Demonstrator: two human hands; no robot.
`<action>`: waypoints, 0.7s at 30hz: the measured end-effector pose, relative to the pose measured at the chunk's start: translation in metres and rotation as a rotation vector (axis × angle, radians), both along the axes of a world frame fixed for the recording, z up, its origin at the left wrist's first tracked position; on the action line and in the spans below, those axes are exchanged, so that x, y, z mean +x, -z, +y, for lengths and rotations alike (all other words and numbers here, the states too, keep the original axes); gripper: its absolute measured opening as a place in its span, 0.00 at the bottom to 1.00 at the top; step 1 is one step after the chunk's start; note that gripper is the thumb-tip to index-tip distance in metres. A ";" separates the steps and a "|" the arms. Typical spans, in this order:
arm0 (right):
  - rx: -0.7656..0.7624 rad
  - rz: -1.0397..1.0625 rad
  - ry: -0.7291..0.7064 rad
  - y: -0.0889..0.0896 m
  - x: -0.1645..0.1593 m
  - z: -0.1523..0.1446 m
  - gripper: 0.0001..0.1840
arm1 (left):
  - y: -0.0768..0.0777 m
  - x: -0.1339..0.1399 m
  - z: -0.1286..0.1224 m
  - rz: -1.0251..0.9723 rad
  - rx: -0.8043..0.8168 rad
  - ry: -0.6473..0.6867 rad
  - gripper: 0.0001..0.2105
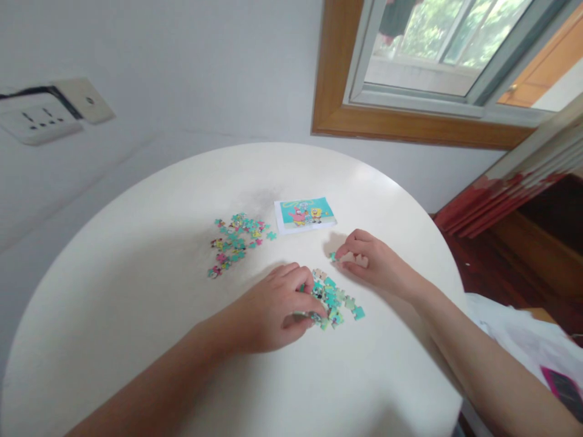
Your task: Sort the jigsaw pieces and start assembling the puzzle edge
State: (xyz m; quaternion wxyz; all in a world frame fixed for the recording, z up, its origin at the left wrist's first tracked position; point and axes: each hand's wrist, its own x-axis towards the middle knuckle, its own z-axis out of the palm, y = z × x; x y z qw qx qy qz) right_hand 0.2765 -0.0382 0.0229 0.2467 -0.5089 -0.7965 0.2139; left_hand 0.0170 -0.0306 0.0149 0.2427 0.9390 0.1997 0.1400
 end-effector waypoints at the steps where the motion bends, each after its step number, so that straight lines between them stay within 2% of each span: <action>1: -0.027 0.008 -0.096 -0.006 0.001 -0.003 0.11 | -0.001 0.000 -0.001 -0.007 -0.006 0.001 0.11; 4: -0.147 0.020 -0.325 -0.023 0.002 -0.014 0.11 | -0.003 0.001 -0.002 -0.025 0.000 -0.016 0.14; 8: -0.206 -0.066 -0.459 -0.029 -0.001 -0.022 0.15 | -0.001 0.002 -0.001 0.000 0.037 -0.014 0.17; 16: -0.191 -0.113 -0.467 -0.020 -0.010 -0.023 0.16 | -0.002 -0.002 -0.002 0.032 -0.017 0.037 0.12; 21: -0.185 -0.107 -0.467 -0.019 -0.010 -0.024 0.14 | -0.009 -0.002 -0.001 0.035 -0.067 0.063 0.15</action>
